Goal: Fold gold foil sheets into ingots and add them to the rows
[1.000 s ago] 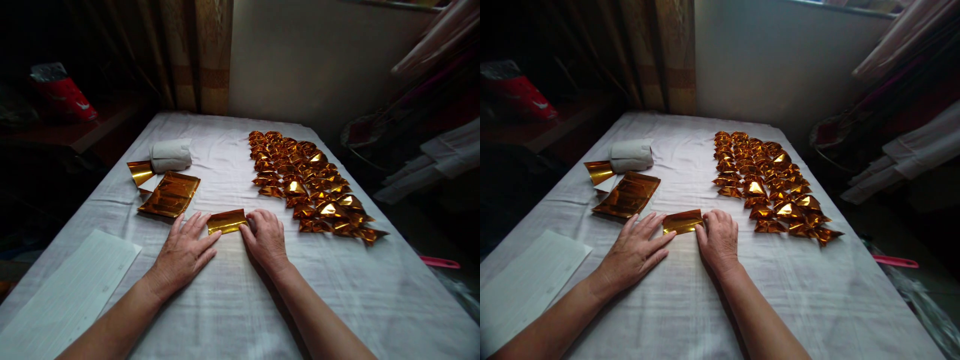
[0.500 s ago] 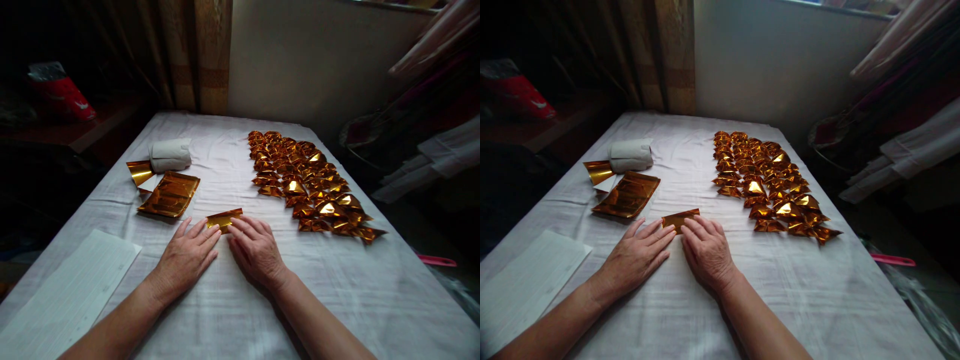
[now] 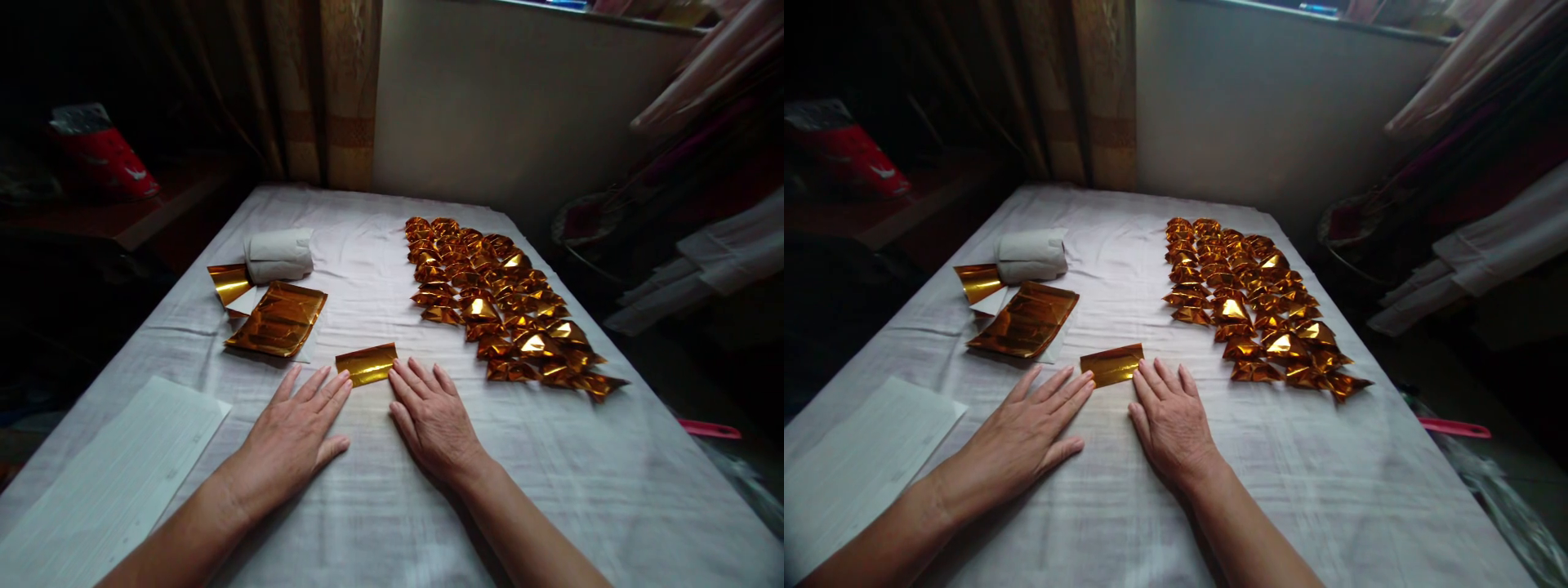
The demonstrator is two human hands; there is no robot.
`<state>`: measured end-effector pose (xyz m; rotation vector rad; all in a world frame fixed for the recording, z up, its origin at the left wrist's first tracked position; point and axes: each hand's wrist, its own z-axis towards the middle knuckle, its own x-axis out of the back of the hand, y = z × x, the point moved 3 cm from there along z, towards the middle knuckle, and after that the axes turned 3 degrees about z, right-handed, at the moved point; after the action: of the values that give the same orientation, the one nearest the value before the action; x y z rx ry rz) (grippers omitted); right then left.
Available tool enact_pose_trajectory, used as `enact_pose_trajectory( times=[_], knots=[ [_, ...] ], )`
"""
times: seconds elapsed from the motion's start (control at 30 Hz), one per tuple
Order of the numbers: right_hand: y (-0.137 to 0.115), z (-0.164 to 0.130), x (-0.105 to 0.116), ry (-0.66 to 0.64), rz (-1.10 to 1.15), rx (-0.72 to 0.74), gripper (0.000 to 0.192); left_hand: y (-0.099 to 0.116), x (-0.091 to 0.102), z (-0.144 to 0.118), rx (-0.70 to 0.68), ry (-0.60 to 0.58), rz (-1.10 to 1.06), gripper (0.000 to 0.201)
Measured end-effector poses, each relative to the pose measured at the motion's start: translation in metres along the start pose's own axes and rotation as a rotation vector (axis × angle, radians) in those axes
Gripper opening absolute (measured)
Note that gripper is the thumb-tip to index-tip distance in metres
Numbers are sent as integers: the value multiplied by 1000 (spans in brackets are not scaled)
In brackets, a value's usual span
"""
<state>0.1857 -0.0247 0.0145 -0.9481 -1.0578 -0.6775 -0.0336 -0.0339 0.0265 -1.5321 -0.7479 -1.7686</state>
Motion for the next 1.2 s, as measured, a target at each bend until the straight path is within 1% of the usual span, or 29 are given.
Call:
enact_pose_trajectory(
  times=[0.17,0.27,0.37,0.5,0.67,0.8,0.93,1.03,1.13,1.2],
  knots=[
    [0,1,0,55,2,-3,42,-4,5,-2,-19,-4,17,56],
    [3,2,1,90,4,-16,39,-6,7,-1,-34,-12,15,56],
    [9,7,2,143,40,-46,36,-8,8,3,-19,-9,-7,53],
    [21,21,2,224,69,-169,36,-12,4,10,7,8,-48,46],
    [27,36,-4,219,189,-206,31,-15,0,16,8,60,-74,35],
    [32,38,-4,255,314,-240,28,-15,4,22,3,123,-90,25],
    [36,37,-3,280,393,-218,23,-13,10,34,33,146,-107,19],
    [35,35,-2,303,388,-179,23,-10,11,46,68,115,-80,19],
    [32,32,-2,323,369,-122,24,-8,9,56,155,83,-76,15],
    [30,30,-2,334,361,-90,22,-7,7,60,225,101,-116,13]
  ],
)
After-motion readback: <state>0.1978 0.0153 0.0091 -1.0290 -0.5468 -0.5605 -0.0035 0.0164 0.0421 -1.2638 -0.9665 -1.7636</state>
